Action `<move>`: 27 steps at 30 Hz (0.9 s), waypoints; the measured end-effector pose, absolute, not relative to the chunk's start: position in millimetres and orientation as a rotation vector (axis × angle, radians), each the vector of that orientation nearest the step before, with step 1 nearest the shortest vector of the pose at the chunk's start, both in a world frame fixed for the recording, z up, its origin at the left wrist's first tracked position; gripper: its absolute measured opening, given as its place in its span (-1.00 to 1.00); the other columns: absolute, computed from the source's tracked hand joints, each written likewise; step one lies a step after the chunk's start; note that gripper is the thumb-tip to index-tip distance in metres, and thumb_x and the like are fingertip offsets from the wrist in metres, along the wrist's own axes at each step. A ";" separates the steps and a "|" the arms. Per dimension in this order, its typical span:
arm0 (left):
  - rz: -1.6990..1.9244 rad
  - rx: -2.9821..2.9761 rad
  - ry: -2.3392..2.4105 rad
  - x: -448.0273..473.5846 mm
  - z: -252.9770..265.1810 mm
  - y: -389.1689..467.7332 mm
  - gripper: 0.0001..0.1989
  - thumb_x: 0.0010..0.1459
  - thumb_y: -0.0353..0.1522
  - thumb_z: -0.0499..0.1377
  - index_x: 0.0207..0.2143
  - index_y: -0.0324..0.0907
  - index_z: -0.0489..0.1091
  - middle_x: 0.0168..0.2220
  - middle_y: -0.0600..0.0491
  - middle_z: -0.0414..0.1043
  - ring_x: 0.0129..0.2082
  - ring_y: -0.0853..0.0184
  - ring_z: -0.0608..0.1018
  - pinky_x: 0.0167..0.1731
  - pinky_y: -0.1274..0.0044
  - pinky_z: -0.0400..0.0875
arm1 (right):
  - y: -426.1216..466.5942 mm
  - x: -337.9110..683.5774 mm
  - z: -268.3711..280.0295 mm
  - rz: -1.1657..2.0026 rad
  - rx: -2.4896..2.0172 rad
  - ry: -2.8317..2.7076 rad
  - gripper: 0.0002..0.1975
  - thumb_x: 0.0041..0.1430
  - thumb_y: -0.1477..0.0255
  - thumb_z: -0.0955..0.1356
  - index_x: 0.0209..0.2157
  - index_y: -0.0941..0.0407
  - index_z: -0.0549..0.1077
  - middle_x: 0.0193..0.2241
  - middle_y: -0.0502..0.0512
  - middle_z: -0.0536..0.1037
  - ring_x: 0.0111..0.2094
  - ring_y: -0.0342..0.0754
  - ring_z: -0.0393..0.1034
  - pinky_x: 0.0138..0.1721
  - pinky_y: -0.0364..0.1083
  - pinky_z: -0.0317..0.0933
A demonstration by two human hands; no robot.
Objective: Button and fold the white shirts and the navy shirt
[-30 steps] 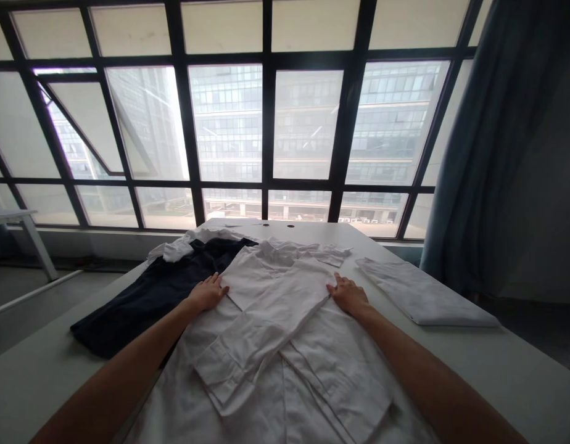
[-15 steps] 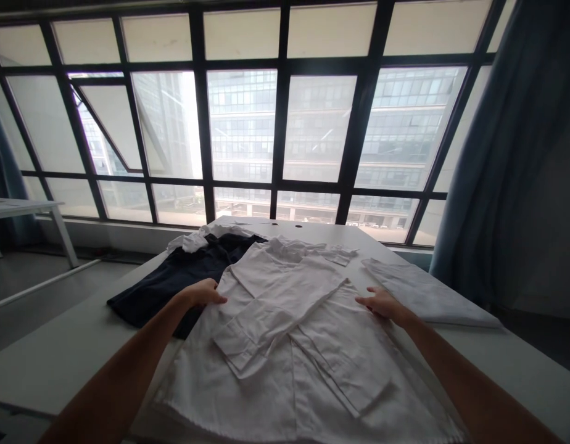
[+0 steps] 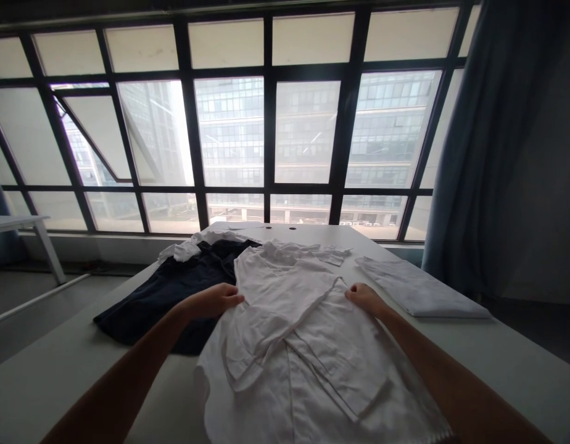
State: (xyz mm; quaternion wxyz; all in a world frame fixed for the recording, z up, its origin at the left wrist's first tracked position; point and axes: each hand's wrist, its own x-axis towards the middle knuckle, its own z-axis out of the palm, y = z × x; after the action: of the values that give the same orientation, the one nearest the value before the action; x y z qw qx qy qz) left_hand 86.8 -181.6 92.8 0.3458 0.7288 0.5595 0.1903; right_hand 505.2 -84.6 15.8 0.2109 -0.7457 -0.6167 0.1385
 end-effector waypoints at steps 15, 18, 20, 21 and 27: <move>-0.027 2.411 1.387 183.6 52.3 -183.2 -0.54 0.23 -0.06 0.03 -0.46 -0.21 0.48 -0.50 -0.03 0.48 -0.53 0.31 0.46 -0.49 0.53 0.29 | -104.3 521.0 33.5 0.995 -1.601 -1.530 -0.68 -0.12 0.36 0.41 -0.26 0.15 0.40 -0.44 0.00 0.40 -0.49 -0.17 0.24 -0.56 -0.21 0.06; 0.063 2.367 1.245 167.0 58.8 -184.8 -0.57 0.27 -0.08 0.02 -0.35 -0.22 0.48 -0.46 0.00 0.51 -0.50 0.34 0.49 -0.45 0.55 0.34 | -112.1 519.5 40.8 1.184 -1.531 -1.607 -0.57 -0.07 0.24 0.42 -0.15 0.14 0.42 -0.54 -0.10 0.28 -0.57 -0.23 0.10 -0.59 -0.24 -0.04; 0.208 2.496 1.180 154.3 58.3 -185.6 -0.64 0.23 -0.10 0.10 -0.23 -0.21 0.49 -0.27 -0.05 0.55 -0.31 0.27 0.55 -0.27 0.51 0.40 | -118.8 518.4 46.4 1.308 -1.504 -1.710 -0.50 -0.09 0.18 0.45 -0.11 0.14 0.44 -0.56 -0.13 0.24 -0.60 -0.26 0.04 -0.62 -0.24 -0.08; 0.273 2.583 1.147 148.2 55.6 -185.4 -0.62 0.19 -0.09 0.15 -0.15 -0.19 0.49 -0.13 -0.09 0.53 -0.15 0.20 0.54 -0.13 0.46 0.40 | -122.2 517.9 49.2 1.351 -1.494 -1.763 -0.48 -0.11 0.17 0.46 -0.12 0.14 0.46 -0.55 -0.12 0.24 -0.60 -0.26 0.04 -0.62 -0.25 -0.07; 0.076 2.712 0.995 130.1 23.7 -178.1 -0.17 0.14 0.11 0.12 0.35 -0.08 0.06 0.39 -0.15 -0.09 0.38 -0.05 -0.04 0.30 0.10 -0.19 | -137.4 521.0 61.8 1.517 -1.485 -1.850 -0.45 -0.20 0.17 0.52 -0.14 0.11 0.51 -0.38 -0.01 0.37 -0.49 -0.20 0.27 -0.56 -0.25 0.16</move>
State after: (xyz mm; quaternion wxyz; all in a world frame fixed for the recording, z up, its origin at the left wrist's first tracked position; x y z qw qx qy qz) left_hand 130.1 -178.1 23.7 0.1257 0.9311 0.3415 0.0261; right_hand 521.0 -137.4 61.8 0.1623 -0.5204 -0.6483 0.5315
